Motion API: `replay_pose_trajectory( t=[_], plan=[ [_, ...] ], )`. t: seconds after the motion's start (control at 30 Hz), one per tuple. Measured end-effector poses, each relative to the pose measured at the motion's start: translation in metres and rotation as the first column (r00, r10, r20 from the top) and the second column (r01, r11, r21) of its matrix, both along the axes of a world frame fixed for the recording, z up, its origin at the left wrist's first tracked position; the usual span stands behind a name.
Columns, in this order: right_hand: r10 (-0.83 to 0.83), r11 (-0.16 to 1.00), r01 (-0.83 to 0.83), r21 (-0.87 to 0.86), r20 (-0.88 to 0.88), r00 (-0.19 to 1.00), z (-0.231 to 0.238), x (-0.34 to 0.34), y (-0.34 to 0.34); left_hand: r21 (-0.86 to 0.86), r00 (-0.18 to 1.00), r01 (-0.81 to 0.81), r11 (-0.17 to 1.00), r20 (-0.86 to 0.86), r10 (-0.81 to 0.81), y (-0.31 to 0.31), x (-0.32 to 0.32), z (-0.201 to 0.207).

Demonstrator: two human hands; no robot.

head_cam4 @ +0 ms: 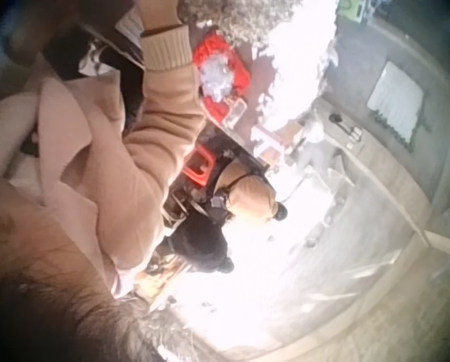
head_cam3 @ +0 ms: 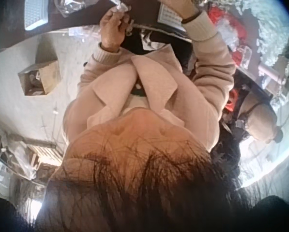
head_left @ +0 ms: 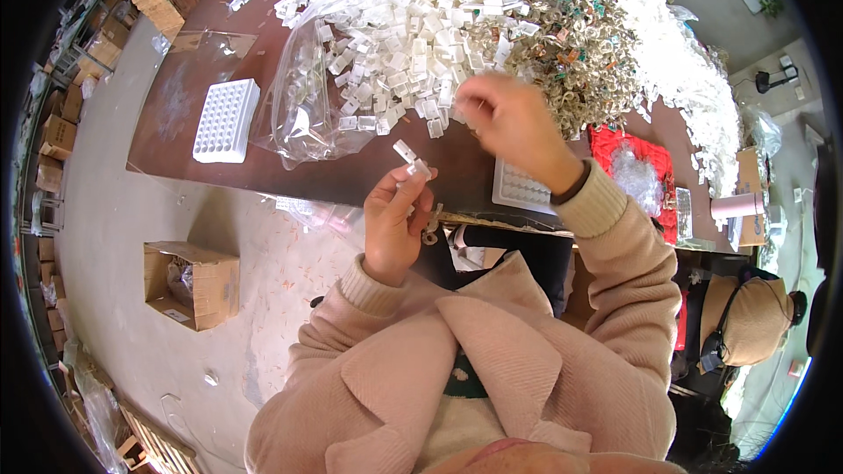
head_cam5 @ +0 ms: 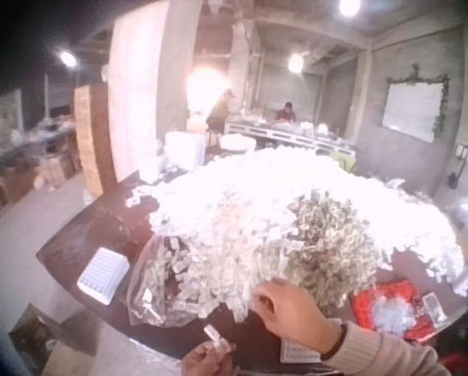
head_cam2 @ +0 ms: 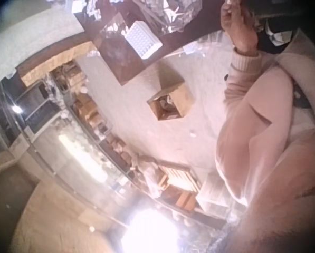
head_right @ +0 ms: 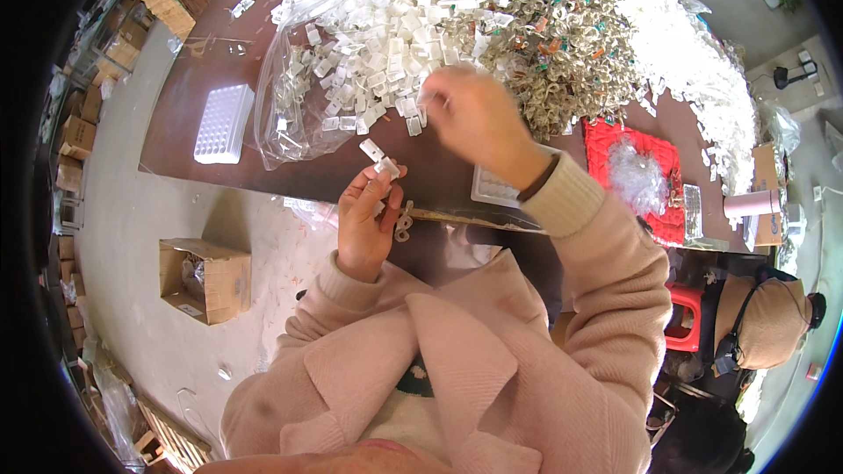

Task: The person repeatedly picks small white plastic housings and metallic components from a table, inserts the metal parts into the housings, and places the assembled units into a white tray. The person occasionally uses a small flashlight to illuminate the components during assembly.

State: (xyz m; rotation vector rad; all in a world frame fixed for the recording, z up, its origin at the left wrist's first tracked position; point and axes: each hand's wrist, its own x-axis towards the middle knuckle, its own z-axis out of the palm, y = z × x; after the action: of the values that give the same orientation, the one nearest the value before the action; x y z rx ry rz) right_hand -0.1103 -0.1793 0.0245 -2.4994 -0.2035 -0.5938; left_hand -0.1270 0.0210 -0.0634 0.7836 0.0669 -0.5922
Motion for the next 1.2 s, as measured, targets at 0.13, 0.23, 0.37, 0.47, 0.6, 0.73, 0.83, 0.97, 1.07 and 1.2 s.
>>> replay_pose_trajectory(
  t=[0.13,0.23,0.37,0.47,0.6,0.73,0.83,0.97,1.07,1.2],
  plan=[
    [-0.221,0.851,0.372,-0.371,0.390,0.894,0.011,0.023,-0.045,-0.029,1.000,0.015,0.999,0.015,-0.015,0.003,0.000,-0.004],
    [-0.286,0.834,0.397,-0.384,0.315,0.905,0.007,0.030,-0.060,-0.066,0.999,0.010,0.998,0.040,-0.007,0.004,-0.001,-0.005],
    [-0.306,0.855,0.379,-0.354,0.245,0.920,0.003,0.028,-0.071,-0.051,1.000,0.019,0.999,0.008,-0.019,0.003,-0.002,-0.007],
    [-0.328,0.860,0.378,-0.342,0.197,0.924,0.002,0.022,-0.077,-0.074,0.999,0.041,0.996,-0.003,-0.042,0.000,-0.003,-0.008],
    [-0.274,0.829,0.375,-0.415,0.284,0.919,-0.002,0.023,-0.078,-0.095,0.998,0.065,0.993,-0.016,-0.067,-0.002,-0.007,-0.008],
    [-0.281,0.856,0.367,-0.364,0.267,0.922,0.001,0.024,-0.075,-0.084,0.998,0.062,0.995,-0.020,-0.064,0.000,-0.010,-0.007],
    [-0.324,0.935,0.341,-0.095,0.160,0.933,0.007,0.017,-0.070,-0.074,0.999,0.045,0.996,-0.018,-0.046,0.003,-0.010,-0.006],
    [-0.283,0.933,0.235,0.274,0.148,0.948,0.015,0.007,-0.062,-0.064,0.998,0.063,0.996,0.002,-0.063,0.001,-0.009,-0.004],
    [-0.191,0.909,0.118,0.400,0.148,0.970,0.014,0.004,-0.056,-0.048,0.997,0.074,0.996,0.015,-0.073,-0.001,-0.011,-0.003],
    [-0.049,0.938,0.057,0.342,-0.032,0.998,0.001,-0.001,-0.042,-0.040,0.998,0.058,0.998,0.031,-0.057,-0.003,-0.012,-0.005]
  ],
)
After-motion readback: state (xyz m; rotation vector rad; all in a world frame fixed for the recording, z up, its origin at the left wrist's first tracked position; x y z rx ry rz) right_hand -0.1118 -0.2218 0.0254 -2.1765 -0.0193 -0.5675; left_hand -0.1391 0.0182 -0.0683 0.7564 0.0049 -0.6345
